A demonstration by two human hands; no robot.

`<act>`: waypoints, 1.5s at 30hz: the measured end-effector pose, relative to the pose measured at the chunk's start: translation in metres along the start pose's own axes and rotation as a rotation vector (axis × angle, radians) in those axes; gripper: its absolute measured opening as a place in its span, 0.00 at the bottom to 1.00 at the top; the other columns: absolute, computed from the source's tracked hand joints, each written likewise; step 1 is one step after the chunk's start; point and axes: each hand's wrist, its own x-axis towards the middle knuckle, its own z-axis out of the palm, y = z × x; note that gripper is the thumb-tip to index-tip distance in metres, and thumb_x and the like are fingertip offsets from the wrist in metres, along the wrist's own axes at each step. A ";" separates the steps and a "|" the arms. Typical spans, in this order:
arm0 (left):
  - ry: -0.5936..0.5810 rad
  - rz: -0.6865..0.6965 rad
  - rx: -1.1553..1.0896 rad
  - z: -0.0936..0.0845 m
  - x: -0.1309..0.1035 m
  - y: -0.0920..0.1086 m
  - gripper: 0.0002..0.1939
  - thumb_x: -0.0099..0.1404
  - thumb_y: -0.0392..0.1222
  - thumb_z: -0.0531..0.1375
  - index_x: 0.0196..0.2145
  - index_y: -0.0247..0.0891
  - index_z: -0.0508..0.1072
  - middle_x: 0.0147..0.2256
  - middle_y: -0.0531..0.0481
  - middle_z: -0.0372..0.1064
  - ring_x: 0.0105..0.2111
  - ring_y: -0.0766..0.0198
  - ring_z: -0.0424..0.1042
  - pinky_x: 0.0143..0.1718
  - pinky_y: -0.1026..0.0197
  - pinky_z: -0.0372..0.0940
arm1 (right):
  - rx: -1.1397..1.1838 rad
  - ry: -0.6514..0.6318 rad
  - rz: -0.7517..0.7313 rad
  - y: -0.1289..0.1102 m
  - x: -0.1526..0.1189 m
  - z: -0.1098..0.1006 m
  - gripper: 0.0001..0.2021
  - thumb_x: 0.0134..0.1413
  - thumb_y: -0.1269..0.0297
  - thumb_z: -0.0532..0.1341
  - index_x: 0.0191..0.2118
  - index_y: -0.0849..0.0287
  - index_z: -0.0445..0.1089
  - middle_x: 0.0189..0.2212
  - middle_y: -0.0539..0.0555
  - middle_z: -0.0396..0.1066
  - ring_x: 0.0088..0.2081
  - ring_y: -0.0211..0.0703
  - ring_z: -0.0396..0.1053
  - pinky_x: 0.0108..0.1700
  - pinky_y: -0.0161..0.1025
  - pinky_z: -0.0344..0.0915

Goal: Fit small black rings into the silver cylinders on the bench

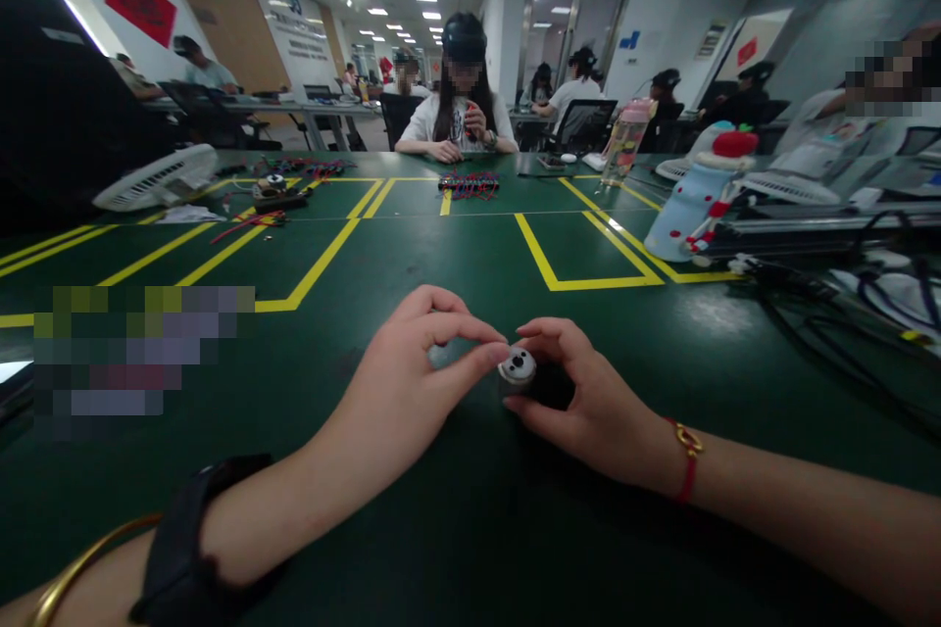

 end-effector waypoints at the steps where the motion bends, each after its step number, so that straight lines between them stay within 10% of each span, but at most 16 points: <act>1: -0.004 -0.019 0.013 0.000 -0.002 -0.005 0.06 0.61 0.48 0.63 0.33 0.49 0.79 0.37 0.53 0.65 0.39 0.61 0.67 0.41 0.58 0.62 | -0.005 0.015 0.009 0.001 0.000 0.000 0.28 0.49 0.65 0.64 0.55 0.53 0.52 0.45 0.51 0.68 0.46 0.35 0.69 0.49 0.37 0.66; 13: -0.181 -0.077 0.053 0.011 -0.016 -0.034 0.10 0.59 0.51 0.64 0.38 0.50 0.78 0.39 0.51 0.66 0.39 0.58 0.67 0.39 0.57 0.63 | -0.042 0.036 0.007 -0.001 0.004 -0.010 0.22 0.49 0.61 0.64 0.50 0.54 0.62 0.45 0.52 0.69 0.46 0.38 0.69 0.50 0.39 0.68; 21: -0.049 -0.381 0.101 -0.066 -0.028 -0.080 0.18 0.64 0.58 0.54 0.39 0.43 0.74 0.38 0.53 0.71 0.39 0.59 0.69 0.39 0.60 0.61 | -0.394 0.435 0.382 0.067 -0.016 -0.108 0.29 0.42 0.49 0.66 0.50 0.59 0.65 0.43 0.59 0.72 0.41 0.49 0.71 0.44 0.47 0.69; 26: -0.001 -0.543 0.148 -0.074 -0.036 -0.097 0.22 0.63 0.62 0.53 0.43 0.44 0.72 0.34 0.55 0.72 0.35 0.58 0.69 0.35 0.61 0.59 | -0.550 0.537 0.500 0.106 -0.039 -0.147 0.31 0.41 0.47 0.65 0.50 0.62 0.65 0.43 0.63 0.71 0.40 0.51 0.70 0.41 0.46 0.67; 31: -0.070 -0.533 0.150 -0.072 -0.033 -0.079 0.20 0.65 0.59 0.51 0.41 0.42 0.71 0.38 0.53 0.71 0.39 0.56 0.69 0.39 0.60 0.59 | -0.857 0.503 0.097 0.069 -0.026 -0.116 0.32 0.44 0.50 0.65 0.55 0.57 0.62 0.55 0.64 0.61 0.57 0.61 0.57 0.58 0.57 0.52; 39: -0.096 -0.505 0.151 -0.074 -0.032 -0.074 0.17 0.65 0.56 0.51 0.38 0.42 0.72 0.37 0.53 0.72 0.41 0.55 0.68 0.42 0.58 0.59 | -0.399 -0.180 -0.136 -0.009 0.016 -0.006 0.12 0.53 0.51 0.61 0.41 0.45 0.75 0.55 0.50 0.64 0.58 0.52 0.56 0.55 0.58 0.52; 45: -0.087 -0.479 0.140 -0.074 -0.031 -0.071 0.17 0.65 0.55 0.52 0.36 0.41 0.73 0.36 0.53 0.72 0.39 0.56 0.69 0.41 0.61 0.60 | -0.544 0.157 -0.078 0.015 0.011 -0.066 0.09 0.55 0.57 0.59 0.38 0.53 0.74 0.46 0.53 0.70 0.50 0.47 0.65 0.53 0.50 0.57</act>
